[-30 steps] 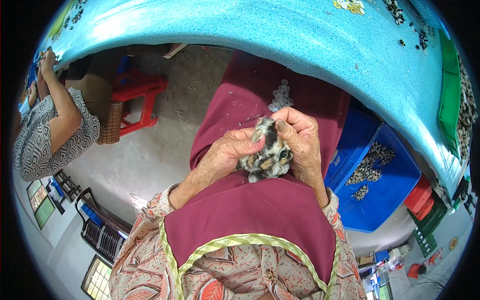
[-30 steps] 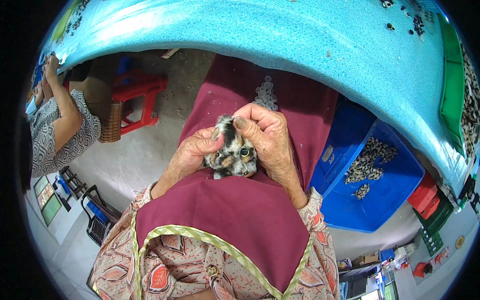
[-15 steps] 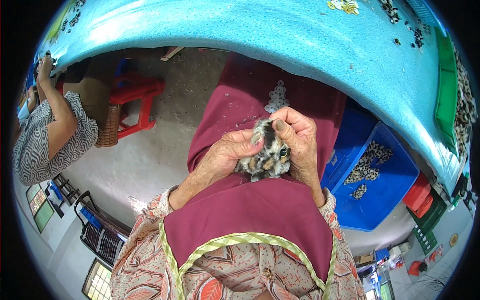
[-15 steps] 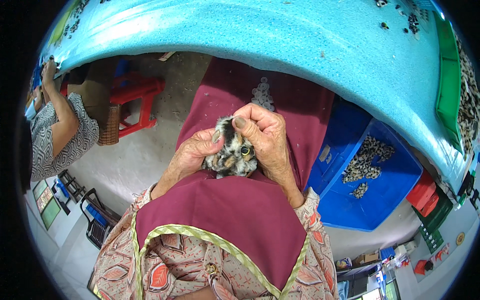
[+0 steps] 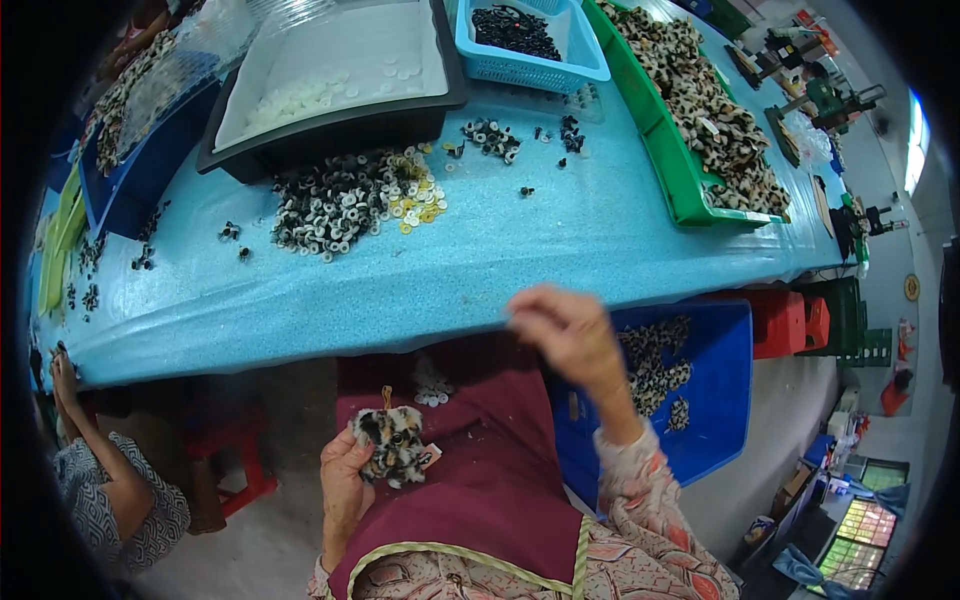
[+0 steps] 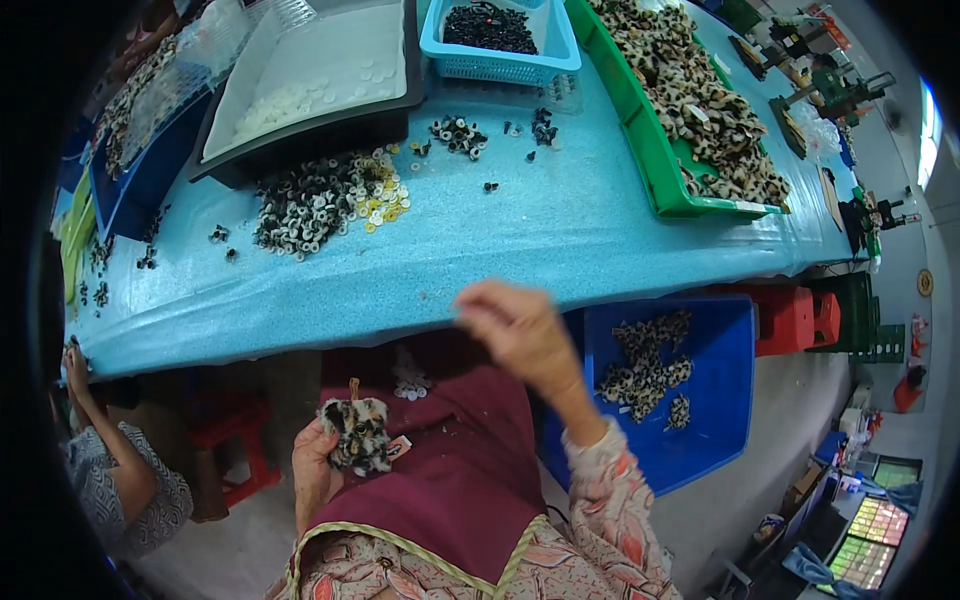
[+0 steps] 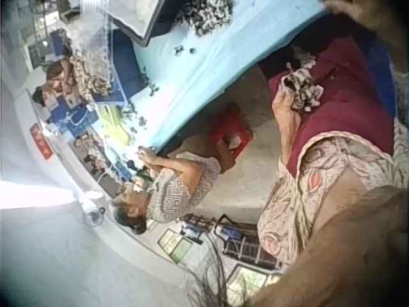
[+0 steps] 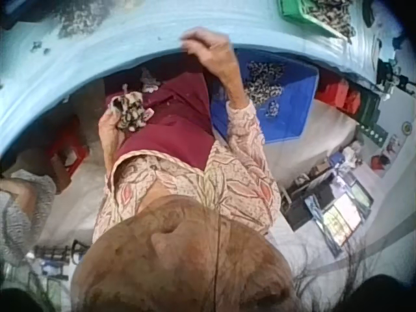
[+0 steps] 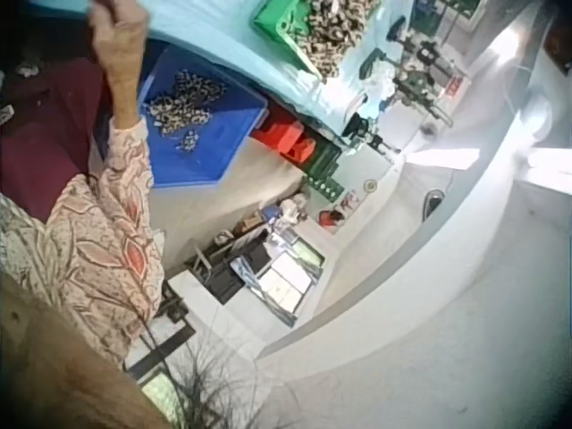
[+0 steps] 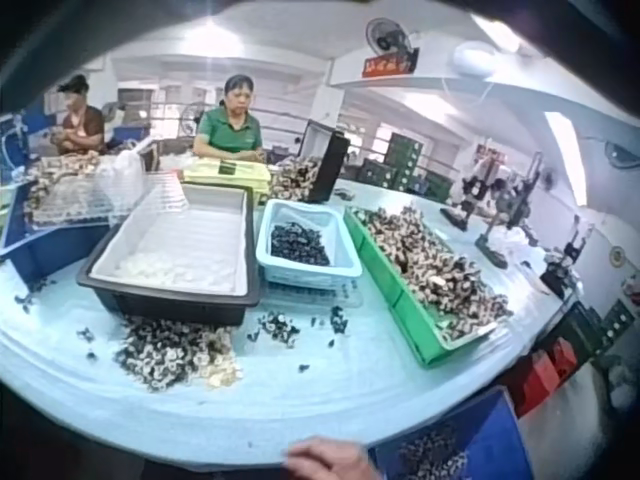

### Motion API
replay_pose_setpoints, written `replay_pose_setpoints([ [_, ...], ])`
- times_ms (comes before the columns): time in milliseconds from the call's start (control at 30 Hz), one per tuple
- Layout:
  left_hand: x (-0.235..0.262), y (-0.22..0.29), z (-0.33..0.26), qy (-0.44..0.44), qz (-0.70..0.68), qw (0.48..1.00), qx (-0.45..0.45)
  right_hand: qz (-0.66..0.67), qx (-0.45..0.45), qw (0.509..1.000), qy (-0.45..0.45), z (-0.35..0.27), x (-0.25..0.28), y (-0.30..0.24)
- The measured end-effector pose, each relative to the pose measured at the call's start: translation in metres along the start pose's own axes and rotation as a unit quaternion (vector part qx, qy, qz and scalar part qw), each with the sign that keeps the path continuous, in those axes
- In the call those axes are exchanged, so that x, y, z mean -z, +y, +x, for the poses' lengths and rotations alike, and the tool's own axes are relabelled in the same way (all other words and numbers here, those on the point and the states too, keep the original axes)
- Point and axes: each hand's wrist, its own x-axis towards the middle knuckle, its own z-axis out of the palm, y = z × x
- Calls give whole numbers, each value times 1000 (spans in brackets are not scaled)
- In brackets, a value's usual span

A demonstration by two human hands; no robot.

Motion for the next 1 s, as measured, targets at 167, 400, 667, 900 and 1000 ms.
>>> replay_pose_setpoints([
  [167,5,0,0,36,-12,999,18,-69,36,987,140,62,65,28],
  [400,7,1,10,49,-16,998,35,-123,63,979,146,129,68,23],
  [667,13,-1,16,56,-32,997,35,-285,94,950,82,168,51,19],
  [900,11,3,18,52,-45,997,36,-343,79,933,75,171,31,18],
  [1000,10,3,19,48,-51,997,33,-352,88,928,82,175,31,26],
])
